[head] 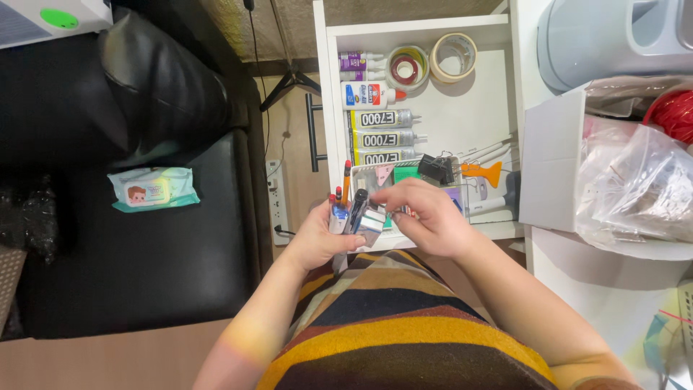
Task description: The person organizes stationery items in a drawer. They pick up various items including pens, pencils, and small boxes, then place them into a clear plastic organizer within the drawer.
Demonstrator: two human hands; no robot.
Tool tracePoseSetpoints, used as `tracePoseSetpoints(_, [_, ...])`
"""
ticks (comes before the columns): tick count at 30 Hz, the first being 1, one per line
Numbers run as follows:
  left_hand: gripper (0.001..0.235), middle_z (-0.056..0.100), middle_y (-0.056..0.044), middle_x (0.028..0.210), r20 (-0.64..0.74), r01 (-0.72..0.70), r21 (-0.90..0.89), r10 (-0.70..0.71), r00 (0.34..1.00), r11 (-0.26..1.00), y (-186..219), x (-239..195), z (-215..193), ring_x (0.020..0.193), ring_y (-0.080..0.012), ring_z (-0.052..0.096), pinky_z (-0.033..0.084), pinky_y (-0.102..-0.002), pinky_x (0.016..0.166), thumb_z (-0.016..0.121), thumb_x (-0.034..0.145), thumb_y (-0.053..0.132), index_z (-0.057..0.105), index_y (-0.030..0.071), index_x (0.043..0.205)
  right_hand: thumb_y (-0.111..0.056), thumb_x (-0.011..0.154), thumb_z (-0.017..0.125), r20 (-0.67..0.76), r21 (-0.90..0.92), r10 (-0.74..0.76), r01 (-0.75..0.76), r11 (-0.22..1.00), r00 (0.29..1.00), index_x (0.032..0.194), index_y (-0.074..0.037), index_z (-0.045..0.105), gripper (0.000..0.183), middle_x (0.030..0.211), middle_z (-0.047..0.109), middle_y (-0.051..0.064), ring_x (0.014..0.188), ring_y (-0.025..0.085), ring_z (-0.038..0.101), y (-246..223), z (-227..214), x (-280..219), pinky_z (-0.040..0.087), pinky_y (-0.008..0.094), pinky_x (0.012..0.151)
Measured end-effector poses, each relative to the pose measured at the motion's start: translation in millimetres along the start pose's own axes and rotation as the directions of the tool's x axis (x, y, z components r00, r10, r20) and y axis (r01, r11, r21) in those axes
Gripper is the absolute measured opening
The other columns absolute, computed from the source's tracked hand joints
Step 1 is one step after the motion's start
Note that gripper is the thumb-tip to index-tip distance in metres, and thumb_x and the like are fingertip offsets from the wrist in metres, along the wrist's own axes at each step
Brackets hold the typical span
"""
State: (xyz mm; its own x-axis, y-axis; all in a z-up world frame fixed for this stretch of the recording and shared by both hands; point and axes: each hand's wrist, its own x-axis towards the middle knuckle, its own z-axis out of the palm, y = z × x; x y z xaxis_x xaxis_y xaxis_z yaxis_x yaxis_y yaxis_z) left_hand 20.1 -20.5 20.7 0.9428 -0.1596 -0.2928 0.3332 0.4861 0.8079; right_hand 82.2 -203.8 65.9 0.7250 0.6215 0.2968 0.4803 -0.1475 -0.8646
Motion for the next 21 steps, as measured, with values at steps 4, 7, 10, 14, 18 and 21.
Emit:
tracePoseSetpoints(4, [0.044,0.064,-0.005,0.057,0.023,-0.017,-0.029,0.018,1.000,0.999,-7,0,-3,0.049,-0.0101,0.063,0.052,-0.018,0.049,0.085,0.050,-0.006,0.058,0.004,0.083,0.002,0.074,0.052,0.039,-0.092,-0.147,0.150,0.984,0.988,0.079,-0.007,0.058,0.011,0.096,0.068,0.012,0.080,0.033,0.063,0,-1,-4,0.051,0.041,0.068])
tracePoseSetpoints(7, [0.042,0.063,-0.009,0.054,0.041,-0.036,-0.056,0.038,0.998,0.998,-19,1,-10,0.047,-0.0137,0.063,0.052,-0.021,0.046,0.084,0.051,-0.007,0.057,0.003,0.081,0.001,0.074,0.053,0.064,-0.210,-0.291,0.298,0.931,0.955,0.079,-0.009,0.057,0.012,0.091,0.067,0.008,0.079,0.032,0.062,-2,-2,-3,0.050,0.040,0.070])
tracePoseSetpoints(10, [0.041,0.062,-0.010,0.052,0.037,-0.029,-0.054,0.031,0.999,0.998,-25,-2,-12,0.046,-0.0144,0.063,0.052,-0.021,0.045,0.084,0.051,-0.007,0.056,0.003,0.080,0.000,0.073,0.055,0.087,-0.206,-0.305,0.317,0.926,0.948,0.077,-0.010,0.059,0.011,0.086,0.066,0.006,0.077,0.031,0.062,1,-3,-8,0.051,0.040,0.069])
tracePoseSetpoints(14, [0.042,0.064,-0.009,0.056,0.049,-0.027,-0.060,0.030,0.998,0.998,-15,-3,-3,0.048,-0.0144,0.064,0.053,-0.020,0.046,0.083,0.052,-0.006,0.057,0.003,0.083,-0.004,0.075,0.056,0.044,-0.023,-0.118,0.119,0.993,0.992,0.082,-0.008,0.063,0.010,0.081,0.066,0.007,0.075,0.030,0.063,3,-5,-12,0.051,0.040,0.068])
tracePoseSetpoints(18, [0.044,0.065,-0.007,0.060,0.036,-0.040,-0.047,0.042,0.999,0.998,-10,-5,3,0.054,-0.0122,0.065,0.054,-0.021,0.051,0.084,0.051,-0.006,0.059,0.003,0.086,-0.004,0.075,0.059,0.050,0.010,0.187,-0.188,0.982,0.981,0.085,-0.007,0.066,0.013,0.076,0.066,0.007,0.072,0.027,0.063,7,-9,-19,0.049,0.039,0.068])
tracePoseSetpoints(21, [0.050,0.067,-0.004,0.072,-0.010,-0.012,-0.011,0.012,1.000,1.000,-21,-6,2,0.067,-0.0095,0.065,0.054,-0.022,0.064,0.086,0.050,-0.005,0.060,0.004,0.092,-0.006,0.075,0.063,0.025,0.002,0.429,-0.429,0.903,0.903,0.085,-0.008,0.068,0.011,0.069,0.067,0.004,0.069,0.017,0.062,17,-5,-25,0.049,0.034,0.069])
